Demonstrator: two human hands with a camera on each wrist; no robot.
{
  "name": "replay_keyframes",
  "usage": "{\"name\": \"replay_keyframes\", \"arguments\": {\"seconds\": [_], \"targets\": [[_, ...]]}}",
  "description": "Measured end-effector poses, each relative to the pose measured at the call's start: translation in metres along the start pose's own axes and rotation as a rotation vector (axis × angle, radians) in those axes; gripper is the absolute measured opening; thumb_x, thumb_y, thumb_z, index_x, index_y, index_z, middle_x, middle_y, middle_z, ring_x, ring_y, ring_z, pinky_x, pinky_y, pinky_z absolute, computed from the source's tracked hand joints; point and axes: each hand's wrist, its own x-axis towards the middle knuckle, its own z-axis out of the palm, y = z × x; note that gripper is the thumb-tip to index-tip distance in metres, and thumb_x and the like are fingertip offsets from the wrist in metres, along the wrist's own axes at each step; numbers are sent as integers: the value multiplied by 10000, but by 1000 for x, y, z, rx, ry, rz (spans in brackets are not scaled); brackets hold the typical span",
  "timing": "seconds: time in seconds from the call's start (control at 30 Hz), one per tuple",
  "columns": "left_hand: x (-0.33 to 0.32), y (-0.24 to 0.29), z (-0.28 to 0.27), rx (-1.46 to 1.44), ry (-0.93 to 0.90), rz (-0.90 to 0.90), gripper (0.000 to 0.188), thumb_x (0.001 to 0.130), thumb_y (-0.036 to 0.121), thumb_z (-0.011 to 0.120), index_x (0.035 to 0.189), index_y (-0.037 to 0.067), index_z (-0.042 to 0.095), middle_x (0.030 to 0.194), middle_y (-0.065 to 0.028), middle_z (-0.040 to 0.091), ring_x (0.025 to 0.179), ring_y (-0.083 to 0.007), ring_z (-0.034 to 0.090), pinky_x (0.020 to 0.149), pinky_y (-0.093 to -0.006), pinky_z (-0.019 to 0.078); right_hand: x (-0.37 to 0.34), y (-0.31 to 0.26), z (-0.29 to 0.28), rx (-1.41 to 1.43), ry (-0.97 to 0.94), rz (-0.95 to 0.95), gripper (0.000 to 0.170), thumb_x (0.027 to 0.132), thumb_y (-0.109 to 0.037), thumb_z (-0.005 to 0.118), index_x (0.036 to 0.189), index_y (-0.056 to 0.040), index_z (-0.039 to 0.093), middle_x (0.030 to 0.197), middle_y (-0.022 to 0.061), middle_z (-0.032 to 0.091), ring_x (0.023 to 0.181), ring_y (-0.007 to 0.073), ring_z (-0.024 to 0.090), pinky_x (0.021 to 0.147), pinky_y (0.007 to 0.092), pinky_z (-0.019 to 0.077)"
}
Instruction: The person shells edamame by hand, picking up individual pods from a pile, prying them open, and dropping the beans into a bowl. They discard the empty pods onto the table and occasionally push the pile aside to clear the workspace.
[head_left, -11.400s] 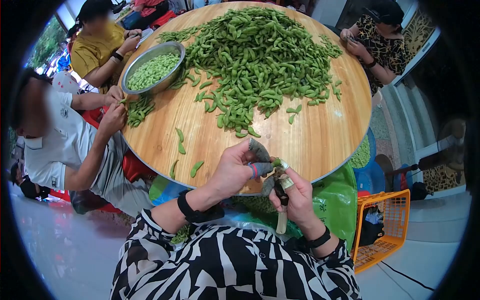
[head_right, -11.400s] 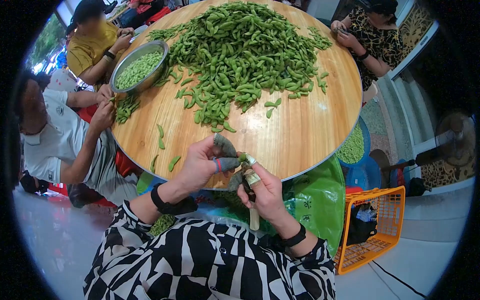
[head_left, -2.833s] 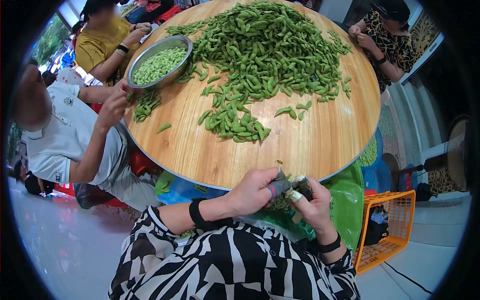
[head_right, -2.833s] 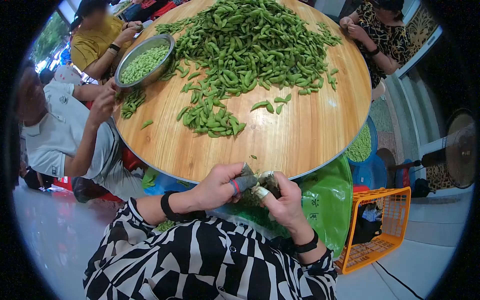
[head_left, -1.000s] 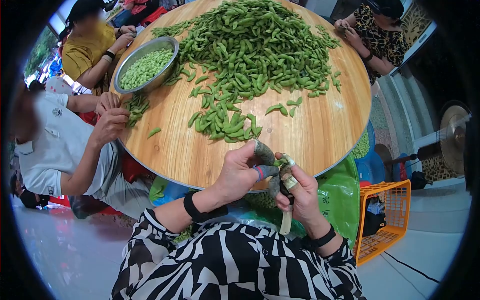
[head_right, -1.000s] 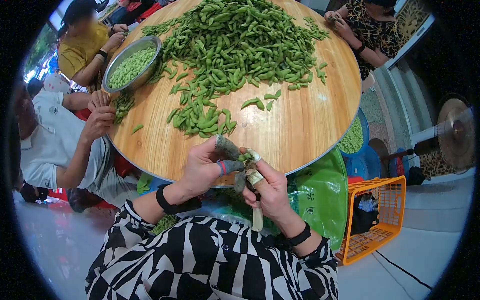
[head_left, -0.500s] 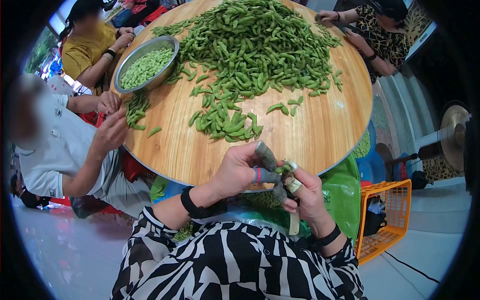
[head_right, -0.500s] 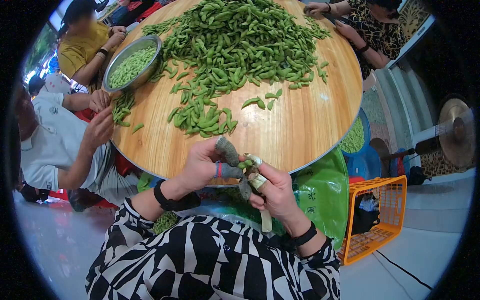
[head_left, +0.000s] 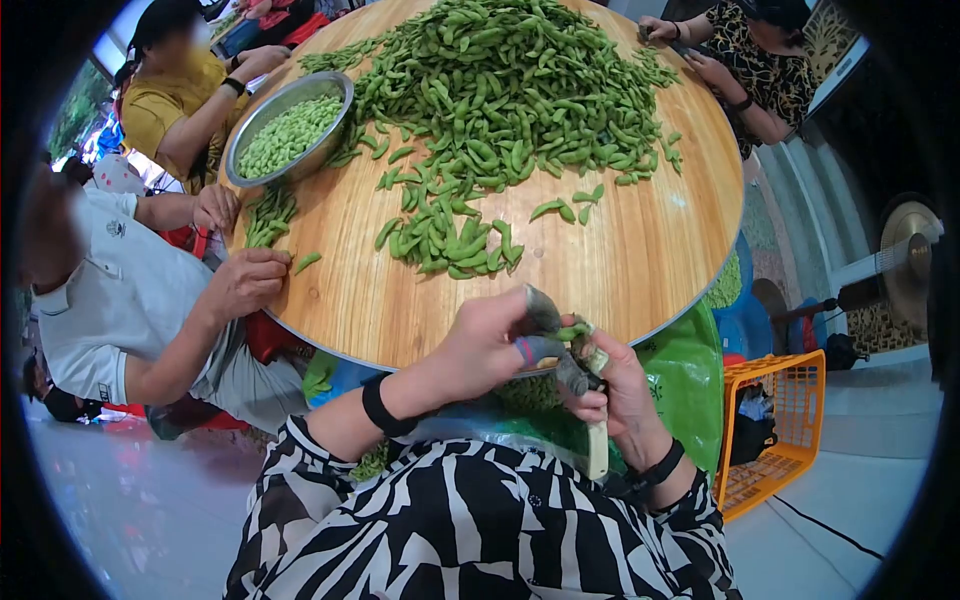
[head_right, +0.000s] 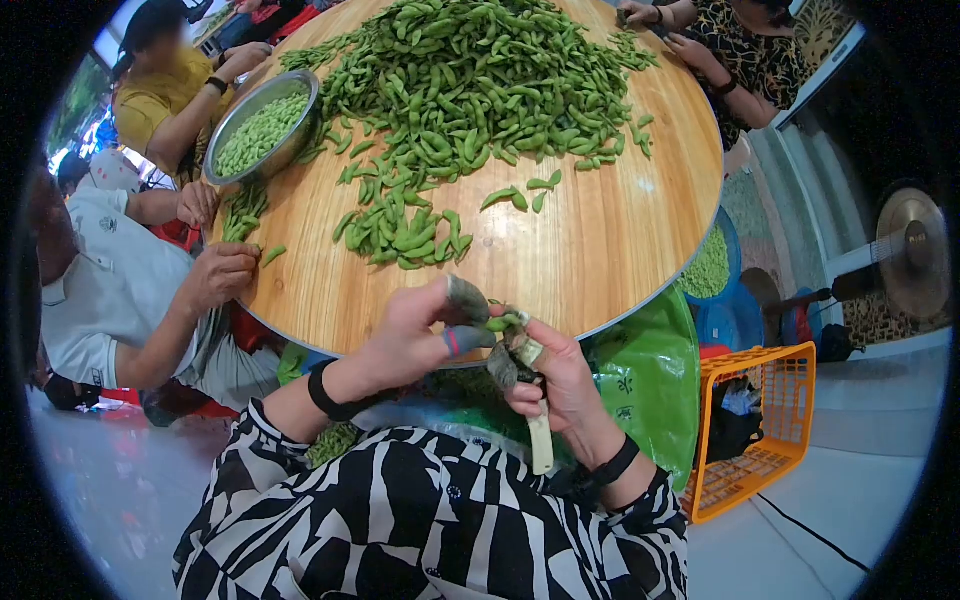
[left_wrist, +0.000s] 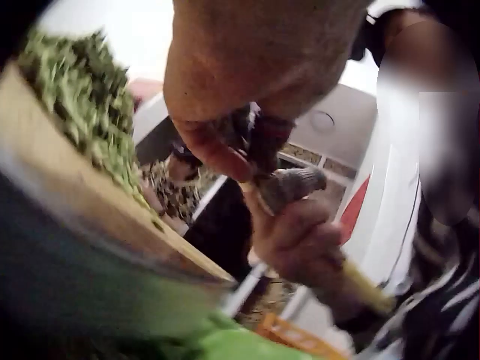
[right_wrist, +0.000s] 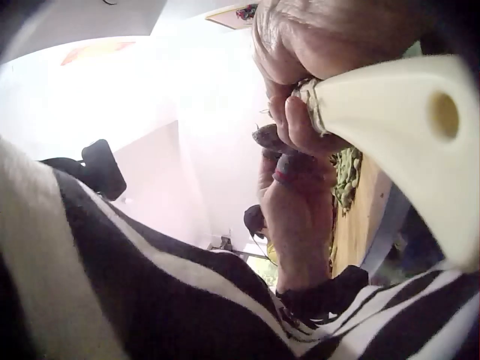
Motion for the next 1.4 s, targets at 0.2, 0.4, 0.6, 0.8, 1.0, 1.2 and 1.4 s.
{"name": "replay_keyframes", "arguments": {"seconds": [0.2, 0.4, 0.6, 0.8, 1.0, 1.2, 1.4], "targets": [[-5, 4, 4, 747, 91, 430, 247, 703, -1, 685, 939, 7, 612, 739, -145, 580, 696, -323, 610, 577, -335, 495, 4, 0, 13, 57, 152, 59, 407, 948, -92, 475, 1354, -73, 440, 905, 117, 600, 424, 58, 323, 350, 183, 278], [2, -2, -4, 104, 79, 167, 156, 799, 47, 696, 937, -7, 649, 735, -107, 654, 604, -131, 609, 517, -268, 458, 4, 0, 21, -99, 133, -2, 433, 954, -76, 463, 1383, -50, 408, 908, 104, 594, 458, 76, 390, 378, 192, 330], [5, 12, -7, -350, 25, -350, 131, 864, 83, 664, 948, -17, 658, 716, -53, 660, 560, -57, 568, 476, -201, 425, 2, 0, 26, -250, 179, -90, 405, 960, -81, 454, 1360, -18, 437, 790, 82, 568, 460, 75, 413, 379, 188, 330], [3, 1, -8, -504, -17, -537, 151, 895, 138, 640, 946, -3, 648, 696, -47, 639, 520, -58, 543, 443, -200, 415, 2, 2, 24, -492, 257, -153, 290, 948, -82, 488, 1216, 23, 525, 748, 51, 556, 460, 61, 429, 384, 187, 321], [-10, 0, 4, -303, -64, -448, 135, 906, 166, 633, 958, 42, 639, 674, -14, 617, 553, -59, 561, 444, -193, 410, 4, 0, 19, -617, 416, -259, 154, 919, -115, 581, 1017, 3, 572, 667, 0, 539, 466, 38, 427, 391, 185, 291], [-8, 2, 9, -358, -136, -492, 138, 895, 149, 644, 973, 37, 621, 675, -18, 610, 497, -62, 536, 429, -186, 397, 1, -8, 20, -616, 351, -175, 112, 930, -109, 561, 938, 1, 581, 656, 12, 538, 461, 42, 421, 393, 192, 293], [-8, -8, 18, -617, -151, -581, 174, 865, 107, 659, 979, -11, 599, 722, -104, 652, 547, -127, 622, 401, -200, 429, -7, -12, 17, -551, 284, -59, 131, 943, -111, 523, 952, 9, 575, 685, 45, 581, 454, 51, 424, 398, 197, 311]]}}
